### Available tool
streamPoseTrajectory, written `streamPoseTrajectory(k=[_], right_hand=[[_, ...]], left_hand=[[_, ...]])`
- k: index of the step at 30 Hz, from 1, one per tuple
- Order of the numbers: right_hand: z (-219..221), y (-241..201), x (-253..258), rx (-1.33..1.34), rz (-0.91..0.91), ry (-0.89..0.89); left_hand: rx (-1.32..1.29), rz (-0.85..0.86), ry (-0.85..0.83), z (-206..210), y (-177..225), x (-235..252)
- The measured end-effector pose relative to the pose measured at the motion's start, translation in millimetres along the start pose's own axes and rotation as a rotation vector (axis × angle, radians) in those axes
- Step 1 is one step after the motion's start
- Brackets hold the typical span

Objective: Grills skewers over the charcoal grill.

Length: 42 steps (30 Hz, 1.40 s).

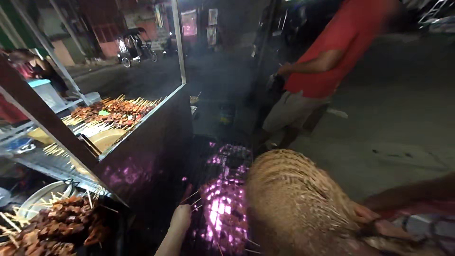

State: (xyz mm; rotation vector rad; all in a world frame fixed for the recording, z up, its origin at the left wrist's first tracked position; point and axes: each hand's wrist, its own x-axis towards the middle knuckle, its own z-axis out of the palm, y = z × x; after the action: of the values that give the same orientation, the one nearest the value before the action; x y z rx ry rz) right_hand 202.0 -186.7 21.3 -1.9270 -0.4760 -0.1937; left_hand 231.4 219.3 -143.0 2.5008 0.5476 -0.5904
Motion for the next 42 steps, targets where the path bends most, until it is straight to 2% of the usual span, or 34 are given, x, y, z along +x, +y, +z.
streamPoseTrajectory(k=[4,7,9,12,15,18,21,25,28,32,35,40,42], right_hand=[[3.2,9.0,3.3,-0.152,-0.03,0.121],[10.9,8.9,1.3,-0.152,-0.072,-0.016],[8.5,-2.1,-3.3,-0.217,-0.015,-0.065],[8.4,-10.8,-1.0,-0.127,0.039,-0.083],[13.0,-19.9,3.6,-0.131,0.148,-0.068],[0.8,14.7,0.4,-0.112,0.043,-0.027],[0.4,9.6,0.6,0.017,-0.006,0.024],[4.7,12.1,3.3,0.298,0.071,-0.015],[-5.9,22.2,13.2,0.239,0.046,0.046],[-30.6,25.2,10.8,0.097,-0.041,0.06],[-41.5,24.1,-0.3,0.09,-0.045,0.118],[-47.7,11.0,-13.2,0.05,0.042,0.147],[-45.4,7.9,-15.2,0.004,0.102,0.159]], left_hand=[[-0.03,-0.025,0.073,-1.5,0.5,-4.3],[-0.099,-0.047,0.079,8.8,12.5,-35.5],[-0.133,0.006,-0.032,36.2,23.0,-72.1],[-0.183,0.012,-0.187,90.6,34.6,-106.4],[-0.25,-0.087,-0.156,114.4,29.8,-111.1],[-0.359,-0.192,-0.067,112.2,13.6,-118.4],[-0.413,-0.182,-0.018,110.3,8.2,-116.6],[-0.228,-0.162,-0.075,114.0,31.8,-108.9],[-0.117,-0.165,-0.057,108.3,28.7,-111.9],[-0.134,-0.151,0.024,95.8,-11.8,-112.2],[-0.123,-0.174,0.069,80.6,-27.9,-118.1],[-0.086,-0.089,0.121,65.2,-18.3,-102.8],[-0.028,-0.079,0.094,62.4,-8.5,-87.2]])
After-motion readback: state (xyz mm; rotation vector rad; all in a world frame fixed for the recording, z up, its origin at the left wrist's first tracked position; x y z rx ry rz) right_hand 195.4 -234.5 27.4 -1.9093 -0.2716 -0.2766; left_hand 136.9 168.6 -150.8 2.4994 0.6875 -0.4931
